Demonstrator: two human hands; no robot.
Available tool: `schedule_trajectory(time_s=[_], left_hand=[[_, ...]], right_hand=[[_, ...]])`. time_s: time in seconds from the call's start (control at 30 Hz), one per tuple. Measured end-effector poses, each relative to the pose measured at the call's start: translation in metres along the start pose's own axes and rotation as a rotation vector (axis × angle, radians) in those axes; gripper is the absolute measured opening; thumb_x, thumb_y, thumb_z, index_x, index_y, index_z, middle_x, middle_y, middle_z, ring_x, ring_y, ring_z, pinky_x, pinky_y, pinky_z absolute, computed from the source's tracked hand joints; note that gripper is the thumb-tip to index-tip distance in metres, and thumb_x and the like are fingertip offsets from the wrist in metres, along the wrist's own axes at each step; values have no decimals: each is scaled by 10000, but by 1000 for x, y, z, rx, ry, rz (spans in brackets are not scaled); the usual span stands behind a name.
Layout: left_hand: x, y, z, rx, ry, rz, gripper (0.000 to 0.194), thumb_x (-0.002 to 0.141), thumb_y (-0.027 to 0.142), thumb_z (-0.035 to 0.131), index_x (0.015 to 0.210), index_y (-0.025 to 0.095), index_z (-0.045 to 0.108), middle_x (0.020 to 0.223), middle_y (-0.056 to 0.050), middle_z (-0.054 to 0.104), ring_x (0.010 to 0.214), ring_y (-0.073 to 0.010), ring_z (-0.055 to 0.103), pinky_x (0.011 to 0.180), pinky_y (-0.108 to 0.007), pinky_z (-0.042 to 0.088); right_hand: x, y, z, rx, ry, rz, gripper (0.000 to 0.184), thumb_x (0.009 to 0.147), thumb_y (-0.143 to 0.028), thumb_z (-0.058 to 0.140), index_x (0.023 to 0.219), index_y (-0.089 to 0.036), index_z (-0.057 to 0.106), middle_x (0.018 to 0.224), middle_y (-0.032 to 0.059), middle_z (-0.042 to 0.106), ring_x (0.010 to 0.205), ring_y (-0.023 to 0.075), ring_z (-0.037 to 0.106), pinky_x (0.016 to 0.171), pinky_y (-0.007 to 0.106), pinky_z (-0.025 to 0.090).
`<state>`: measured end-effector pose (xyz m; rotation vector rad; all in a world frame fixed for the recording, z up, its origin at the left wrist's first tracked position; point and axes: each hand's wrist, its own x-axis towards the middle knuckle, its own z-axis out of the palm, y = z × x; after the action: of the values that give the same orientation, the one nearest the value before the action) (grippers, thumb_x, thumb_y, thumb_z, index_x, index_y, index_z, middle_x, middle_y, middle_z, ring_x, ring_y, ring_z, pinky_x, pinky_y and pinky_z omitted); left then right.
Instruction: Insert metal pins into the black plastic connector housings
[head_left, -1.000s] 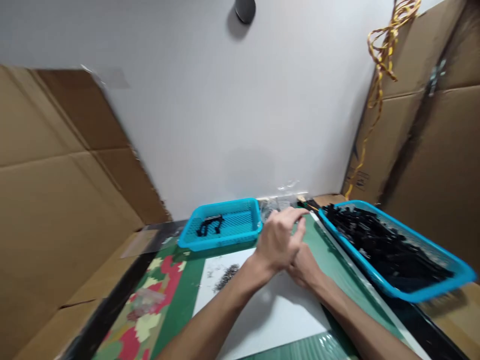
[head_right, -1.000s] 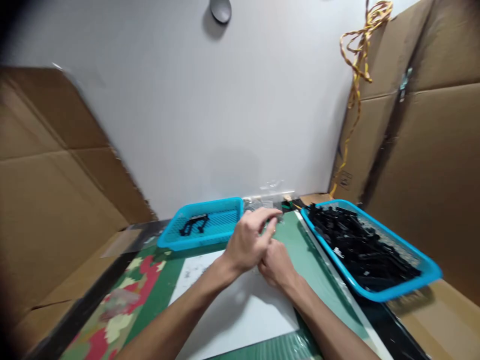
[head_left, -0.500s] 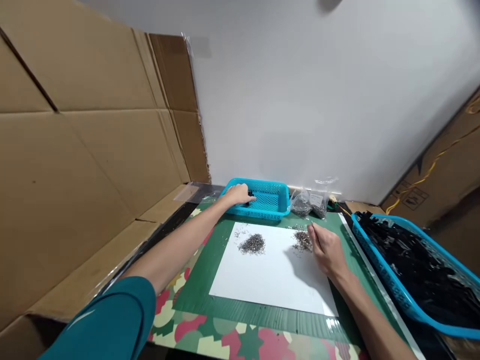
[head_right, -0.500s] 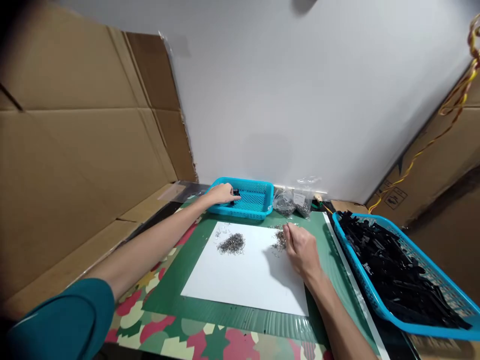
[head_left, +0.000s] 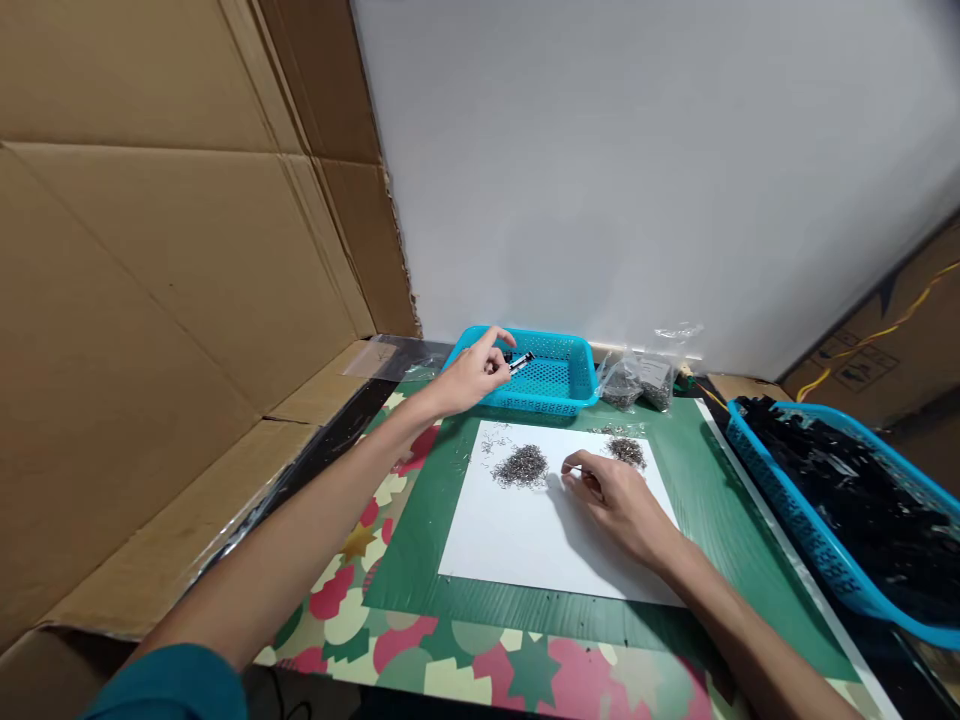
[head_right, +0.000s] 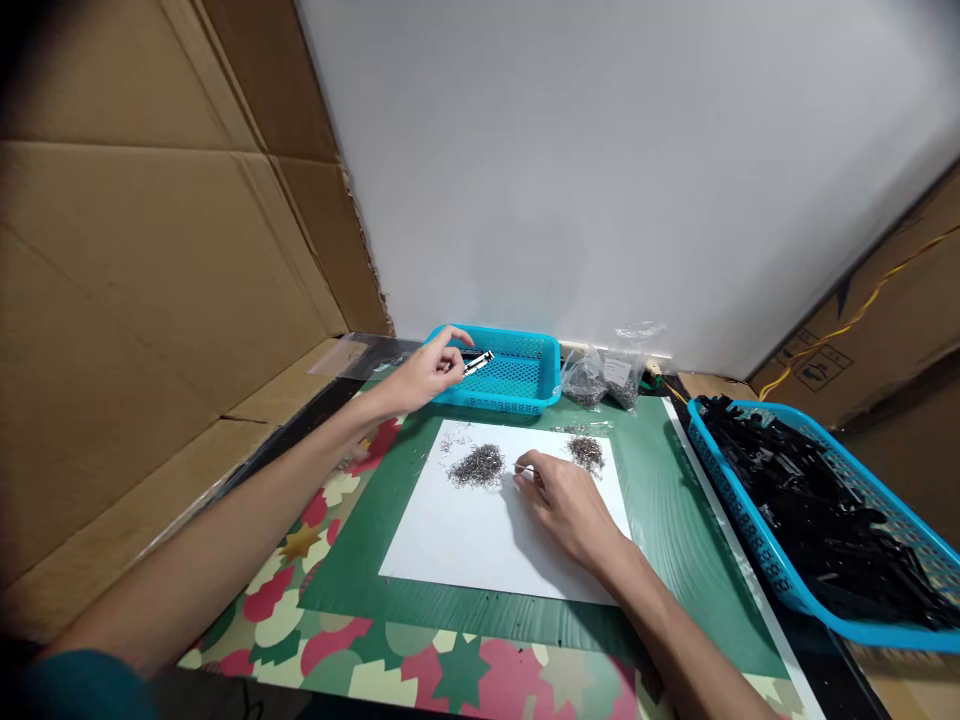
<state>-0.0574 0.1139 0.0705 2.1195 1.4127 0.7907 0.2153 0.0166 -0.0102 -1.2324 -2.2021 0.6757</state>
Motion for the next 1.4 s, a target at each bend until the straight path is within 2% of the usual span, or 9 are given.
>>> schedule_trajectory(time_s=[0.1, 0.2, 0.43, 0.63, 0.73, 0.8, 0.9, 1.07, 1.4], left_hand=[[-40, 6, 14, -367, -52, 58, 214, 1040, 336, 445, 1179, 225, 564, 745, 32, 455, 647, -123, 420, 639, -248, 391], [-69, 6, 37, -571, -93, 26, 288, 1053, 442, 449, 1025, 204, 608, 788, 9, 459, 666, -126, 405, 618, -253, 368], [-85, 2, 80, -919, -98, -23, 347, 1000, 517, 578, 930, 178, 558, 722, 54, 406, 601, -85, 363, 558, -232, 308], [-92, 9, 80, -844, -78, -50, 270, 934, 434, 711, 955, 176, 636, 808, 21, 587, 568, -73, 506, 539, -233, 383], [-96, 17, 80, -799, -63, -22, 199, 912, 355, 748, 935, 158, 742, 892, -31, 674, 692, -109, 586, 628, -253, 450], [-98, 22, 81, -790, -47, 18, 152, 909, 308, 757, 938, 161, 782, 906, -44, 688, 777, -131, 602, 688, -264, 459], [-101, 28, 82, -812, -79, 51, 151, 881, 296, 798, 971, 175, 789, 919, -35, 674, 728, -116, 559, 659, -258, 433], [-103, 31, 81, -794, -35, 76, 167, 824, 309, 866, 883, 176, 786, 904, -29, 646, 716, -110, 526, 621, -245, 403], [-104, 31, 84, -749, 36, 84, 176, 859, 342, 838, 846, 176, 780, 884, -46, 659, 796, -149, 578, 659, -260, 425]], right_hand=[[8, -10, 11, -16, -40, 90, 195, 946, -320, 609, 1046, -224, 746, 653, -12, 616, 596, 172, 537, 586, 276, 317], [15, -9, 18, 4, -36, 142, 162, 890, -308, 649, 915, -214, 779, 605, -23, 552, 561, 153, 484, 560, 271, 287], [16, -5, 15, 85, -103, 143, 171, 891, -301, 642, 798, -182, 723, 576, -50, 397, 554, 132, 368, 556, 277, 243], [6, -9, 2, 359, -100, 180, 278, 935, -448, 669, 850, -187, 712, 634, -53, 311, 593, 132, 297, 565, 290, 222], [-1, -11, -1, 558, -59, 227, 316, 881, -515, 746, 873, -199, 728, 654, -47, 328, 591, 130, 286, 552, 295, 216], [-4, -11, 0, 666, -40, 244, 317, 857, -518, 779, 867, -204, 737, 642, -49, 323, 580, 127, 279, 543, 298, 207], [-7, -10, 7, 809, -24, 272, 300, 844, -496, 805, 866, -206, 734, 605, -62, 315, 555, 116, 271, 529, 292, 214], [-6, -15, 17, 1030, -97, 328, 333, 820, -491, 834, 854, -190, 695, 556, -87, 328, 510, 84, 228, 495, 268, 201], [-6, -26, 13, 1031, -59, 356, 324, 829, -486, 830, 863, -174, 747, 553, -81, 332, 512, 81, 232, 494, 268, 190]])
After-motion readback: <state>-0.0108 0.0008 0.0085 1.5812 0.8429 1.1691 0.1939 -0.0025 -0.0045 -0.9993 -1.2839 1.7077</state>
